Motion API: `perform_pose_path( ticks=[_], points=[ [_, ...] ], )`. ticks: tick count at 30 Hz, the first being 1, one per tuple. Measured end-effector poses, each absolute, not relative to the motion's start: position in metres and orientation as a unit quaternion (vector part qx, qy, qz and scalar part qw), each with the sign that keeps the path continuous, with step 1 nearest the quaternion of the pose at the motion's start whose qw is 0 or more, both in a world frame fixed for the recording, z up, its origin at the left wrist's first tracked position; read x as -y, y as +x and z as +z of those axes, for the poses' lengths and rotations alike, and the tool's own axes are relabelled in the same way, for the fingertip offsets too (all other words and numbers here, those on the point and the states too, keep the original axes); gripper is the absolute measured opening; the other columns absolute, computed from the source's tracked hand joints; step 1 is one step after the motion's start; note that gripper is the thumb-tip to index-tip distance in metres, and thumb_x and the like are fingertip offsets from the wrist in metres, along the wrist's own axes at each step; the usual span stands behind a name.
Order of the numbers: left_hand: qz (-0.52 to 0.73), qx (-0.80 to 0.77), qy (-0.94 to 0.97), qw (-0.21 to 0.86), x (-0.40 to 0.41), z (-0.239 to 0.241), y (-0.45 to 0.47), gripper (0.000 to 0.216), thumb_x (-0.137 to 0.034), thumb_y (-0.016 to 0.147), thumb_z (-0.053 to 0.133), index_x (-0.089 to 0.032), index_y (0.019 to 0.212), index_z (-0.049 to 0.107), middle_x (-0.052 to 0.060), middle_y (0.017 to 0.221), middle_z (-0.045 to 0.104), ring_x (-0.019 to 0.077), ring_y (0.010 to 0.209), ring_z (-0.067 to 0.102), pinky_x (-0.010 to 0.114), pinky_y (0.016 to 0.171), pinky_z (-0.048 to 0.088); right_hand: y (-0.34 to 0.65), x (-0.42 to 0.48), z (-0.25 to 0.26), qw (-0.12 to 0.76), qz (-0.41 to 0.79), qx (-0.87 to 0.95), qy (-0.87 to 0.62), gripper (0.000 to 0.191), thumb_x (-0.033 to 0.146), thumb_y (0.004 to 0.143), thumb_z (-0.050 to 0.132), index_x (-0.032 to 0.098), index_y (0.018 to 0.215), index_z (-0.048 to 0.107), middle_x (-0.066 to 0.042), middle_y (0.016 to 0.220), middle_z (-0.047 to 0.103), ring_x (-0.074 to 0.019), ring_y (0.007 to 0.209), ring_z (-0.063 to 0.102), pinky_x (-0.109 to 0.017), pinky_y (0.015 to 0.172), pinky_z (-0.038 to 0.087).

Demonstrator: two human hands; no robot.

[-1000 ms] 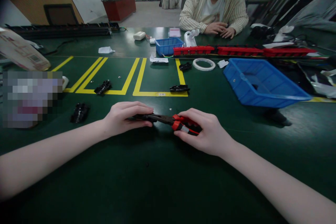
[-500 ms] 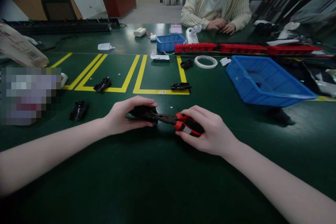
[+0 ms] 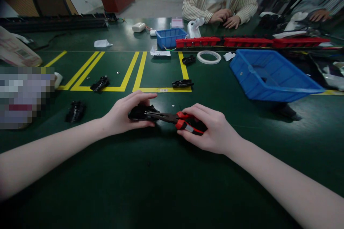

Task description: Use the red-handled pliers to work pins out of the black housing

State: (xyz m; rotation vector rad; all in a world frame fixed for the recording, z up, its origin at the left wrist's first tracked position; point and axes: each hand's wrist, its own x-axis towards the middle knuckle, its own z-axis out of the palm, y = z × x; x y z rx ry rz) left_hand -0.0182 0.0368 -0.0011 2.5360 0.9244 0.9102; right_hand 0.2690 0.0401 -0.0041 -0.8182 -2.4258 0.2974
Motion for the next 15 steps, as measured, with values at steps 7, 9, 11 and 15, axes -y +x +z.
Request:
perform_pose_path(
  ticks=[7,9,11,15],
  points=[
    [0.273,-0.325,0.892,0.155,-0.0347,-0.0001,-0.0179,0.047,-0.037,0.087,0.068,-0.016,0.126,0.052,0.006,0.102,0.064,0.0174,0.088,0.062,0.028,0.073,0.051,0.2670,-0.0402,-0.0048,0.280,0.093,0.907,-0.299,0.034,0.035,0.081,0.068,0.021,0.109,0.057,-0.005,0.094,0.065,-0.0169,0.077,0.064,-0.029,0.065,0.053],
    [0.268,-0.327,0.894,0.148,-0.0345,0.0002,-0.0176,0.045,-0.040,0.087,0.066,-0.016,0.124,0.054,0.006,0.100,0.065,0.0177,0.087,0.062,0.029,0.073,0.050,0.2666,-0.0402,-0.0036,0.275,0.087,0.910,-0.297,0.034,0.036,0.081,0.068,0.020,0.109,0.057,-0.005,0.094,0.065,-0.0171,0.077,0.065,-0.029,0.065,0.053],
    [0.265,-0.328,0.896,0.140,-0.0345,0.0006,-0.0173,0.044,-0.041,0.087,0.066,-0.016,0.121,0.056,0.006,0.099,0.066,0.0173,0.086,0.062,0.028,0.073,0.049,0.2664,-0.0399,-0.0020,0.268,0.084,0.913,-0.296,0.034,0.036,0.081,0.068,0.020,0.109,0.057,-0.006,0.094,0.066,-0.0172,0.076,0.065,-0.029,0.064,0.053],
    [0.265,-0.332,0.896,0.132,-0.0337,0.0007,-0.0169,0.044,-0.043,0.087,0.066,-0.014,0.119,0.057,0.006,0.100,0.067,0.0167,0.085,0.063,0.028,0.073,0.049,0.2669,-0.0386,-0.0005,0.264,0.078,0.915,-0.295,0.033,0.036,0.081,0.068,0.019,0.108,0.057,-0.007,0.093,0.066,-0.0177,0.076,0.065,-0.030,0.064,0.053]
  ],
)
